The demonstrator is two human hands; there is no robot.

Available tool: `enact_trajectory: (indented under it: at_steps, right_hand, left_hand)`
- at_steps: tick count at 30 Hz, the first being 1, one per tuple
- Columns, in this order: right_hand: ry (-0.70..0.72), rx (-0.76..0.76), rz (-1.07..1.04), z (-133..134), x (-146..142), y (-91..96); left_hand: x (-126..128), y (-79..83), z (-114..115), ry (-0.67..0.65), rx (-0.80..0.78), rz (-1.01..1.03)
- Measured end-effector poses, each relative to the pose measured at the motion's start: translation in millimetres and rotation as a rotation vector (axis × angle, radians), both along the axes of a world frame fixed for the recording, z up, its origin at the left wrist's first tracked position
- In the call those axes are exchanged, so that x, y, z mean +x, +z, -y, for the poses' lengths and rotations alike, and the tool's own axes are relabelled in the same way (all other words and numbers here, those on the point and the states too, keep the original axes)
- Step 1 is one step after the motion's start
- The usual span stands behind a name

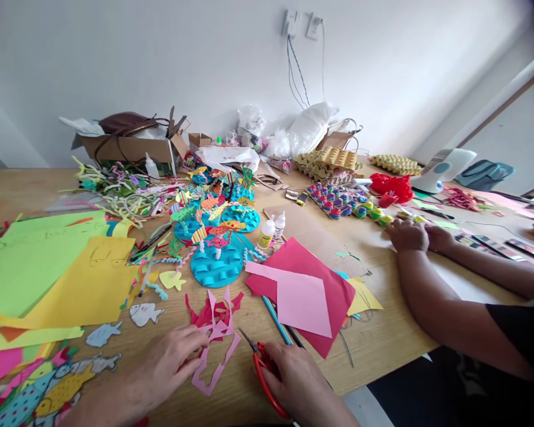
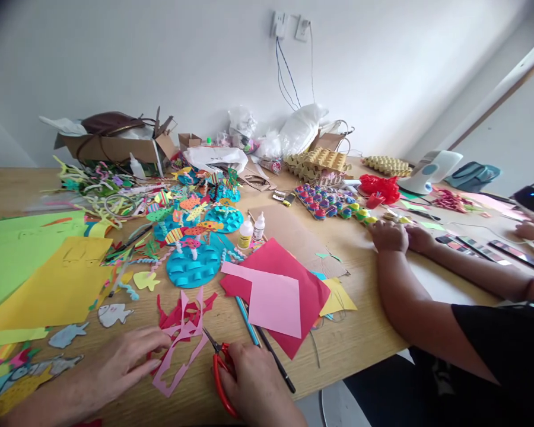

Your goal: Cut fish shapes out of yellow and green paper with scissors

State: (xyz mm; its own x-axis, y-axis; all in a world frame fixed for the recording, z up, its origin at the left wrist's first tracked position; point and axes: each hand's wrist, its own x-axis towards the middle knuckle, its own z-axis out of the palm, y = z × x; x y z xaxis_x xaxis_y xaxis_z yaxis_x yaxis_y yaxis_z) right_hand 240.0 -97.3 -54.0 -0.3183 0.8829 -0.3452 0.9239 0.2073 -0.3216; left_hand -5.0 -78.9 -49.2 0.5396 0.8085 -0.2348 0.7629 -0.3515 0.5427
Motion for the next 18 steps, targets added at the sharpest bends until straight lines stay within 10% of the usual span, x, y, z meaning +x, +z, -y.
enact_trajectory:
  at_steps: [11,18]
  right_hand:
    - [0.091,-0.017,-0.017,0.3,5.0,2.2]
    - [0.039,-0.038,-0.100,-5.6,-15.0,13.5]
  left_hand:
    - [-23.5,-14.9,4.5,0.240,0.080,0.074]
    - [6.1,-14.1,19.8,0.345,-0.244,0.474]
